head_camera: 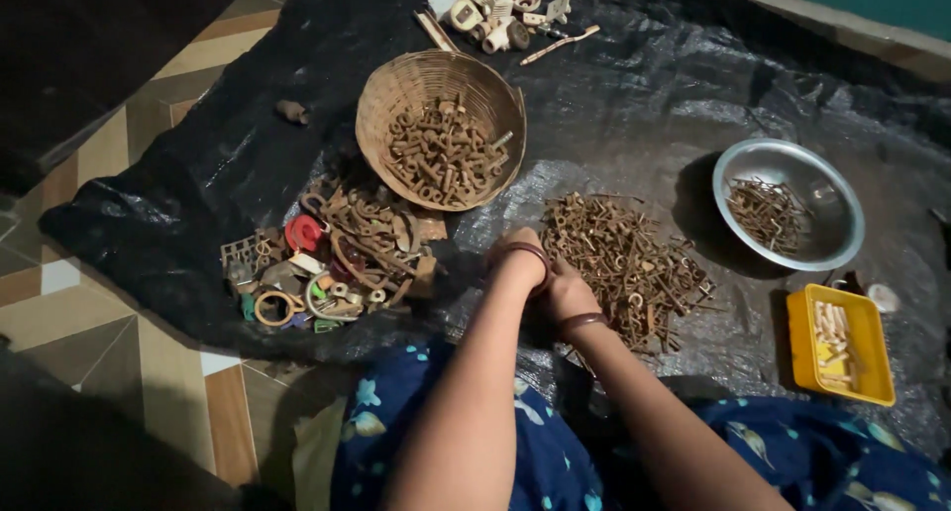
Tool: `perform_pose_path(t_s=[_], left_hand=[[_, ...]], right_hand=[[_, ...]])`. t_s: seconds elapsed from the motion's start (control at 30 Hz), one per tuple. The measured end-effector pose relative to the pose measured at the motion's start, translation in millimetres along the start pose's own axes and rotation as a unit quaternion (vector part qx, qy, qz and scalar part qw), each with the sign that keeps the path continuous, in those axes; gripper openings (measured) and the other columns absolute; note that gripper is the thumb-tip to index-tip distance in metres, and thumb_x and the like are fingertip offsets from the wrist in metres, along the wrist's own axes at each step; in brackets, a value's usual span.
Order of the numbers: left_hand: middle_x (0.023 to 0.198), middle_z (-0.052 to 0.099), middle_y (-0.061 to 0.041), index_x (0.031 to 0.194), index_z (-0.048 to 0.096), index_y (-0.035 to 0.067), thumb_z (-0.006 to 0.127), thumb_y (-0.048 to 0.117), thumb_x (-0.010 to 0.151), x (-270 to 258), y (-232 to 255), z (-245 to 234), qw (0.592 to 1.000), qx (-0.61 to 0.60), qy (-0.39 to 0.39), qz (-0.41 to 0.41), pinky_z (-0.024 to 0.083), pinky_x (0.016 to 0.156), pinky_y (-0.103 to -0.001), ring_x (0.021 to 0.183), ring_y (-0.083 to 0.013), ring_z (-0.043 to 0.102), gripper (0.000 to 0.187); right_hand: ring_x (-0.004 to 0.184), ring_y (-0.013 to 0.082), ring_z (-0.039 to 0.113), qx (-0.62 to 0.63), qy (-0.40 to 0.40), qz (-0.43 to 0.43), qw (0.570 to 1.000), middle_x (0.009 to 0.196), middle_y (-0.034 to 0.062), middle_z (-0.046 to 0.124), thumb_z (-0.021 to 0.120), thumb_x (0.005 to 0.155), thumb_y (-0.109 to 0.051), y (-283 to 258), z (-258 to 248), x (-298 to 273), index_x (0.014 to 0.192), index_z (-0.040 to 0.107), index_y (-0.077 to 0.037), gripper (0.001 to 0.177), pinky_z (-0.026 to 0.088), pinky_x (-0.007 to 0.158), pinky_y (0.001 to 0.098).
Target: The person sits on the floor and sorts small metal hardware pieces by hand, separating them into a woven basket, a metal bowl, and a yellow plastic tray. The hands repeatedly pick up items from a central pile and place them into the respective containers.
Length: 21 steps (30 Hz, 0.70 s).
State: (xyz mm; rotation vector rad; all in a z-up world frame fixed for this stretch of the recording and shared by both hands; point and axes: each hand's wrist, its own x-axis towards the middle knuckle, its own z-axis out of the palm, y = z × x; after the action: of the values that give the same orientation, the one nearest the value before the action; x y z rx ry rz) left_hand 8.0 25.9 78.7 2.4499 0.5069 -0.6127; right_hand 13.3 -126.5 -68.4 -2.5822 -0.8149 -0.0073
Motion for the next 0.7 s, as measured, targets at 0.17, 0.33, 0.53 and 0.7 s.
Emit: perform_pose_path(t_s=[0.17,0.33,0.53,0.7], left_hand=[[0.135,0.067,-0.014,0.122,0.073,0.009,0.087,0.026,0.078,-6,6,-10,1.000,0.001,-0.019,-0.015,0.056,0.101,-0.044,0.127,-0.0312,0.064,0.049],[0.135,0.067,-0.014,0.123,0.074,0.009,0.081,0.022,0.083,11,2,1,1.000,-0.010,0.000,-0.005,0.055,0.103,-0.044,0.128,-0.0320,0.063,0.042],[0.138,0.064,-0.015,0.124,0.072,0.007,0.074,0.018,0.090,30,-3,17,1.000,0.004,0.017,-0.005,0.053,0.103,-0.046,0.130,-0.0340,0.061,0.036],[0.136,0.065,-0.018,0.123,0.073,0.005,0.068,0.014,0.093,22,-8,14,1.000,-0.012,0.022,-0.014,0.053,0.103,-0.045,0.128,-0.0352,0.062,0.032]], right_hand=[[0.106,0.0387,0.067,-0.015,-0.034,0.024,0.999,0.121,0.0207,0.067,0.061,0.089,-0.018,23,10,1,0.113,0.072,-0.006,0.029,0.055,0.093,0.0452],[0.098,0.0361,0.070,0.046,-0.023,0.035,0.998,0.105,0.0174,0.072,0.074,0.083,-0.027,12,-18,-2,0.106,0.074,-0.009,0.029,0.056,0.088,0.0439],[0.085,0.0263,0.076,0.034,-0.165,0.143,0.975,0.092,0.0093,0.079,0.081,0.076,-0.033,25,-77,2,0.098,0.081,-0.016,0.028,0.059,0.082,0.0404],[0.085,0.0235,0.077,-0.159,-0.368,0.187,0.897,0.091,0.0099,0.081,0.072,0.089,-0.044,4,-126,28,0.091,0.082,-0.016,0.030,0.060,0.083,0.0383]])
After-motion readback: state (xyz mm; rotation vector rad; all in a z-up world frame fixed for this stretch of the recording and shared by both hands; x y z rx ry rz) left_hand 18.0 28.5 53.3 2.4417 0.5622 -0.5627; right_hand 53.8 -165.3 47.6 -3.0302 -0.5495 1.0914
